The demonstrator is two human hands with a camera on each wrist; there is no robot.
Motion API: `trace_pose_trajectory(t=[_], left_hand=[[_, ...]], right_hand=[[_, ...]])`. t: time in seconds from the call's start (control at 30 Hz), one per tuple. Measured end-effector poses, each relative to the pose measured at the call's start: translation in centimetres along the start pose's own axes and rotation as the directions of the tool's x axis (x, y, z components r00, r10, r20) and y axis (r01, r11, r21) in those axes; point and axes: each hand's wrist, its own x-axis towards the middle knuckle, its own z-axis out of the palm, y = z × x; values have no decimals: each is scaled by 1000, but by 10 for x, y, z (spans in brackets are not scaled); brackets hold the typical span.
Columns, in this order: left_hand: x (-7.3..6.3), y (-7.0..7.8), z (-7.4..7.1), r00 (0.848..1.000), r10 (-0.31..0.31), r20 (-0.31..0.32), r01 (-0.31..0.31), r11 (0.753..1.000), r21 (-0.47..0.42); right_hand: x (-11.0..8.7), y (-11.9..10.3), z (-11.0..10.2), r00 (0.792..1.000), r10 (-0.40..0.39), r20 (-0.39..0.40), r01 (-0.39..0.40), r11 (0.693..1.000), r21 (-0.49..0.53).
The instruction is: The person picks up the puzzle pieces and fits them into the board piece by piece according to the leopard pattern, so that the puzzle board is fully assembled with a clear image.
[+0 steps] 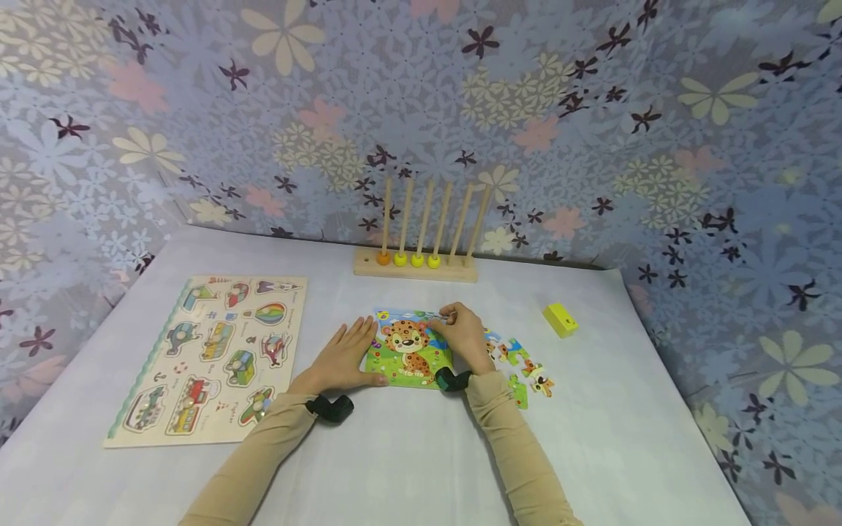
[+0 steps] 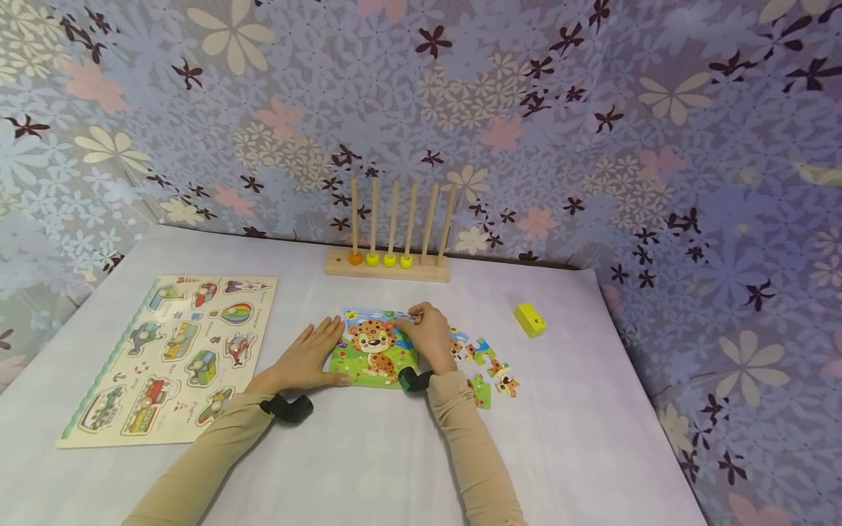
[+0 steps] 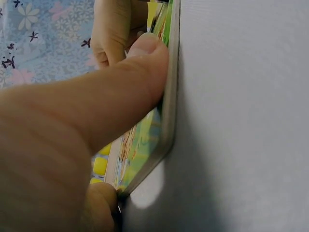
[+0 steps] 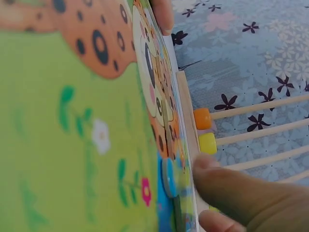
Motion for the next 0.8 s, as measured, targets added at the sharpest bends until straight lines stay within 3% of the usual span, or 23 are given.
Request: trace_pose_trajectory(t=[0.2, 0.4, 0.63, 0.8], left_hand=[[1, 0, 0, 1000, 4, 3, -4, 1000, 6], [2, 1, 1, 1000, 3, 4, -3, 1000, 8], [1, -1, 2, 1000, 6, -1, -6, 1000, 2], [1, -3, 2, 1000, 5, -1, -5, 1000, 4]], right_hand=[[0, -1, -1, 1000, 4, -2, -4, 999, -32], [3, 6, -8, 999, 19, -27, -18, 1000, 14], [7, 26, -52, 994, 106, -34, -101, 985, 144], [3, 50, -85, 990, 139, 8, -140, 986, 96]])
